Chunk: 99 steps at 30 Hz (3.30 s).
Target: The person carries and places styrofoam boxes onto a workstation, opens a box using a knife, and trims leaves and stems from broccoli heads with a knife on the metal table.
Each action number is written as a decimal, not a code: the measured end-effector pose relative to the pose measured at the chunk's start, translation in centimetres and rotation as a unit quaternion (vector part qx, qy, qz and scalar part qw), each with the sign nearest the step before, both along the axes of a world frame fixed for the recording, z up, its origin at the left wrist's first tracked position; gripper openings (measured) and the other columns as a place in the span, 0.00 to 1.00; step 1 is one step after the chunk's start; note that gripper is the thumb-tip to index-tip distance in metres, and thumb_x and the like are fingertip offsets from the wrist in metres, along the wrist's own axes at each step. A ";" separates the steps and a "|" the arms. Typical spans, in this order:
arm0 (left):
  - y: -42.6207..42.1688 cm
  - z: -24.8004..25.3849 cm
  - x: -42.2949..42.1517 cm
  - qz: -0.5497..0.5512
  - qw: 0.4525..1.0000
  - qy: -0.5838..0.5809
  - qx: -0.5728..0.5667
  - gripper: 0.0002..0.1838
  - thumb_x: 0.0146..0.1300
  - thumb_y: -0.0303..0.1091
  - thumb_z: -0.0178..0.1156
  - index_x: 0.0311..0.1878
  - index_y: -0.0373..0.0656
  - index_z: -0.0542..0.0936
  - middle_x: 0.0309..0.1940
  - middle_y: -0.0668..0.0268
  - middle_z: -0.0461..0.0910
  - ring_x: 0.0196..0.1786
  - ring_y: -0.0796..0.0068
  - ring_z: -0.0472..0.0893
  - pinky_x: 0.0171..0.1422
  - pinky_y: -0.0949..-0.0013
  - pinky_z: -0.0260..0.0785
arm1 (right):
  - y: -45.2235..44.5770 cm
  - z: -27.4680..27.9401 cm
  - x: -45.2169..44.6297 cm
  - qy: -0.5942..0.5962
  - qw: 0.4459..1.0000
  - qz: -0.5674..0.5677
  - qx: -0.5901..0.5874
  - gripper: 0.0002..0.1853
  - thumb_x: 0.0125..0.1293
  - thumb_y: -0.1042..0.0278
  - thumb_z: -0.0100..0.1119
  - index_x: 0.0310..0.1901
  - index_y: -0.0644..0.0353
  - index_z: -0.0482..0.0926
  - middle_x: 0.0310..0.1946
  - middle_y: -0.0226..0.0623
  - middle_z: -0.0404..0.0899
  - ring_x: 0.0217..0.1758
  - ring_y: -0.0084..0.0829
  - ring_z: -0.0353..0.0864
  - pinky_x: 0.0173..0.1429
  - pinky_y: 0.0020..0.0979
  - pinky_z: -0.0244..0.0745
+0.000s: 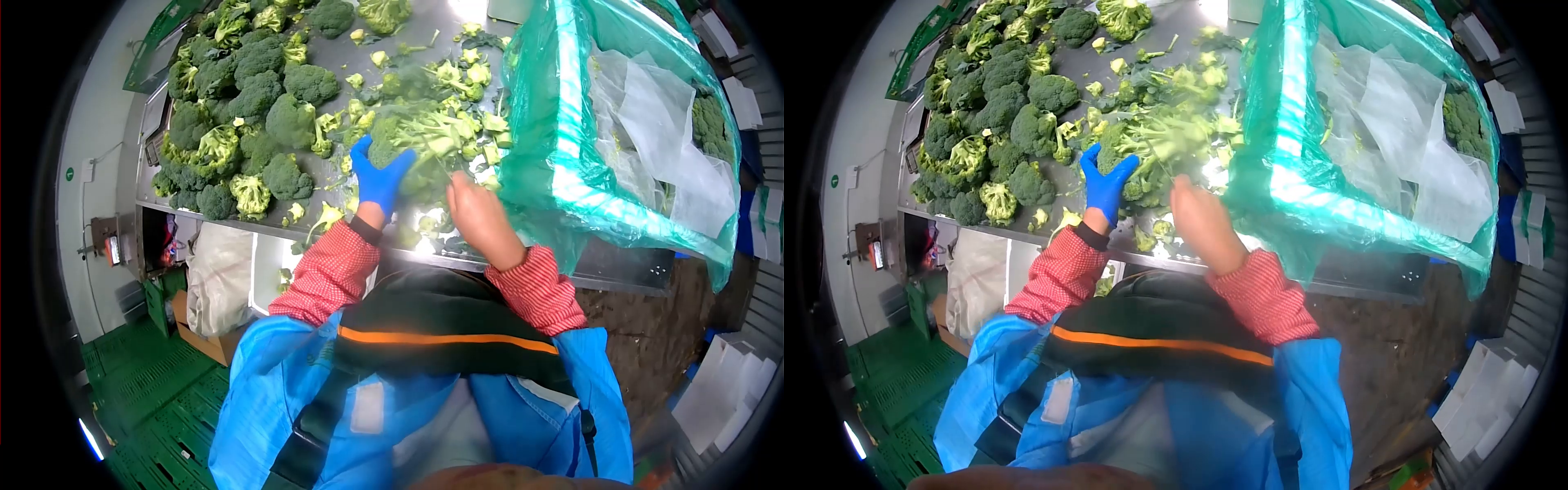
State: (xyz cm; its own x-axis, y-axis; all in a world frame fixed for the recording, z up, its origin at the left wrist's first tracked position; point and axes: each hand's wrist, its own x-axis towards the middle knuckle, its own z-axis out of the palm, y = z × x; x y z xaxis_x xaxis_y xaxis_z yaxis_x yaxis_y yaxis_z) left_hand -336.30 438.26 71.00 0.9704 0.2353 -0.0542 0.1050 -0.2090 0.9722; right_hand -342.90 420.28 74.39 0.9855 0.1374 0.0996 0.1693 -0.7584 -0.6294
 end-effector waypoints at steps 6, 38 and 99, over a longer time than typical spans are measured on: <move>-1.1 2.1 0.0 -0.002 0.937 0.160 -0.312 0.50 0.49 0.35 0.74 0.72 0.50 0.53 0.65 0.54 0.58 0.60 0.62 0.70 0.60 0.59 0.70 | -0.9 5.7 -3.7 -0.087 0.996 0.014 -0.012 0.01 0.62 0.77 0.49 0.34 0.63 0.69 0.21 0.47 0.75 0.22 0.45 0.79 0.24 0.39 0.75; -1.9 -3.3 -2.2 -0.026 0.979 -0.161 0.126 0.49 0.45 0.35 0.73 0.71 0.48 0.58 0.63 0.55 0.58 0.66 0.57 0.60 0.73 0.58 0.51 | -1.7 -2.7 -0.4 0.084 0.995 -0.053 0.012 0.10 0.66 0.70 0.44 0.34 0.68 0.72 0.26 0.61 0.78 0.33 0.59 0.80 0.40 0.53 0.75; 2.2 -2.3 -1.6 -0.005 0.999 -0.041 0.000 0.45 0.50 0.33 0.71 0.71 0.44 0.59 0.66 0.57 0.60 0.66 0.62 0.64 0.71 0.62 0.57 | 2.0 -4.0 1.4 -0.031 0.994 -0.019 -0.103 0.04 0.64 0.74 0.49 0.34 0.64 0.68 0.20 0.49 0.78 0.23 0.46 0.81 0.23 0.41 0.75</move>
